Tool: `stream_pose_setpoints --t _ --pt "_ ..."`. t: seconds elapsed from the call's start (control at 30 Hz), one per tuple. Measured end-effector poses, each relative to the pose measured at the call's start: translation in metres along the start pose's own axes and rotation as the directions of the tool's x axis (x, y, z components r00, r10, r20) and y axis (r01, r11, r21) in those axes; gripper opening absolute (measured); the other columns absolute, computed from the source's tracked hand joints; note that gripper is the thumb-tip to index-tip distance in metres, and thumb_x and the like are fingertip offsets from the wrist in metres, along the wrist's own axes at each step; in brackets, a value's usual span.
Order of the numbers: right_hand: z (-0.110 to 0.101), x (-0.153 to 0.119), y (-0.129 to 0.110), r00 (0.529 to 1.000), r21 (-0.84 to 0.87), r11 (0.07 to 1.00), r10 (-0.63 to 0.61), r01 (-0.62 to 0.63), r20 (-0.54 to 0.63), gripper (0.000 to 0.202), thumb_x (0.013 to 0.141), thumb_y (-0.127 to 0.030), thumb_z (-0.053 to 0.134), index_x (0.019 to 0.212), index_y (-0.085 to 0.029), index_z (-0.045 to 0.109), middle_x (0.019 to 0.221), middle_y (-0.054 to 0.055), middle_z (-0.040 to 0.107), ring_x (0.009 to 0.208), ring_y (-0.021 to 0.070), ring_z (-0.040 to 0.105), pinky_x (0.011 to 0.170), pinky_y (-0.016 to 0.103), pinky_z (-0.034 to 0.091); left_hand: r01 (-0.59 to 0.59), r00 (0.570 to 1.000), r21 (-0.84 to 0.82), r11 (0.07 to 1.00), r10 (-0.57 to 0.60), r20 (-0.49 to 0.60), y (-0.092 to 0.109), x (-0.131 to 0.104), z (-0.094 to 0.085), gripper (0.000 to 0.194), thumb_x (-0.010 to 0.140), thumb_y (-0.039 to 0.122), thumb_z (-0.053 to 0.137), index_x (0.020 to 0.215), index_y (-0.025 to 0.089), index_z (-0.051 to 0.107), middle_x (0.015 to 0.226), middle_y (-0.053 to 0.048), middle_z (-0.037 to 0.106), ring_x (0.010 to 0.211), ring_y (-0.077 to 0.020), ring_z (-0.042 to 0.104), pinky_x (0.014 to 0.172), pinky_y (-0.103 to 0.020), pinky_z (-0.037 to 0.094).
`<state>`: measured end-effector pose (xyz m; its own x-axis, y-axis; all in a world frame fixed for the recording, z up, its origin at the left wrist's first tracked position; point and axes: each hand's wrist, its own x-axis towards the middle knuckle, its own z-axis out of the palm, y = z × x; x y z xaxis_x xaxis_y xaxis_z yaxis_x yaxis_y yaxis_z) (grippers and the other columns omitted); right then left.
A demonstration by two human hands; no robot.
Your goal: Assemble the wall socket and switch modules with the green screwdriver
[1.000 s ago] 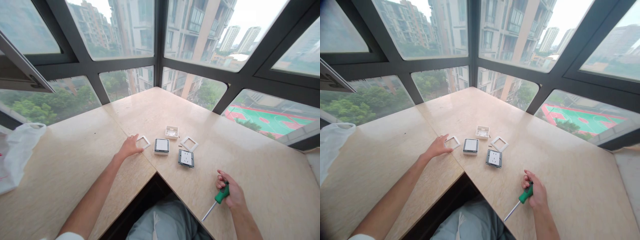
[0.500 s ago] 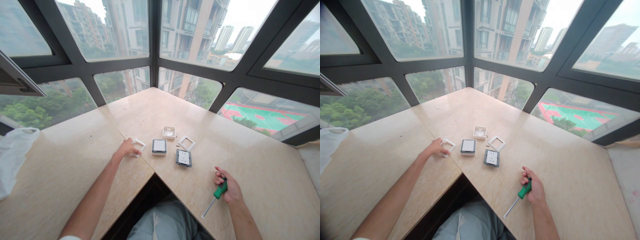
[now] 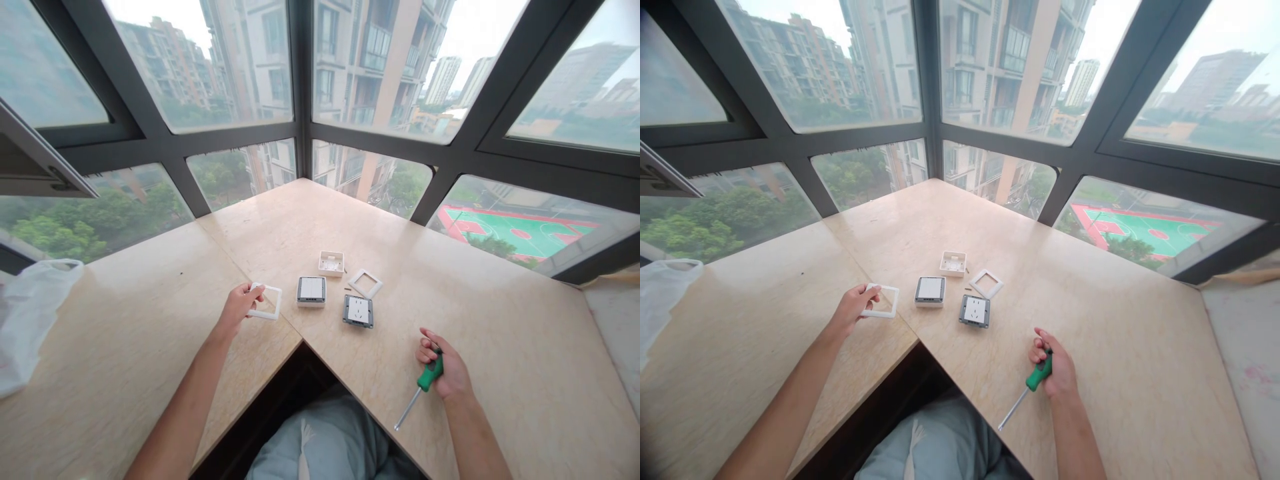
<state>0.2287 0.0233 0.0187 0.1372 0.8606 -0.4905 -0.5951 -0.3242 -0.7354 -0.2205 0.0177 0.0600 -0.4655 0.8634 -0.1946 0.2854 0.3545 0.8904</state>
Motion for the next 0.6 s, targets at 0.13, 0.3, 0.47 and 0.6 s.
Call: stream_pose_setpoints --t 0.13,0.3,0.47,0.6 --pt "0.000 -0.002 0.000 1.000 0.018 1.000 0.002 -0.002 0.007 0.038 0.056 -0.021 0.084 0.087 -0.015 0.063 0.057 -0.009 0.053 0.040 0.0015 0.037 0.036 0.015 0.037 0.025 0.998 -0.015 1.000 -0.026 -0.060 -0.010 -0.001 0.014 0.042 0.069 0.062 0.051 0.072 0.020 0.051 0.068 0.000 0.061 0.043 -0.0091 0.046 0.040 -0.023 0.038" --pt "0.000 -0.003 -0.001 1.000 0.036 0.999 0.007 -0.008 0.013 0.037 0.057 -0.020 0.083 0.087 -0.016 0.063 0.056 -0.010 0.053 0.040 0.0015 0.037 0.035 0.014 0.038 0.044 0.996 0.150 0.988 -0.031 -0.087 -0.021 -0.002 0.020 0.035 0.079 0.053 0.048 0.074 0.019 0.056 0.070 -0.005 0.067 0.057 -0.0187 0.065 0.049 -0.027 0.049" --pt "-0.001 -0.001 0.000 1.000 0.035 0.999 0.012 -0.013 0.022 0.038 0.058 -0.021 0.084 0.089 -0.016 0.062 0.056 -0.009 0.054 0.039 0.0014 0.039 0.036 0.013 0.037 -0.014 0.982 0.415 0.910 0.090 -0.165 -0.018 -0.002 0.016 0.038 0.081 0.047 0.057 0.100 0.014 0.063 0.105 -0.021 0.071 0.114 -0.0413 0.064 0.090 -0.049 0.053" --pt "-0.001 0.000 0.001 1.000 0.035 0.999 0.004 -0.004 0.014 0.041 0.054 -0.022 0.085 0.087 -0.015 0.062 0.055 -0.010 0.053 0.038 0.0007 0.037 0.035 0.013 0.035 -0.203 0.958 0.548 0.811 0.281 -0.061 -0.008 0.002 0.028 0.068 0.074 0.049 0.072 0.129 0.014 0.054 0.144 -0.023 0.053 0.142 -0.0421 0.040 0.115 -0.055 0.033"
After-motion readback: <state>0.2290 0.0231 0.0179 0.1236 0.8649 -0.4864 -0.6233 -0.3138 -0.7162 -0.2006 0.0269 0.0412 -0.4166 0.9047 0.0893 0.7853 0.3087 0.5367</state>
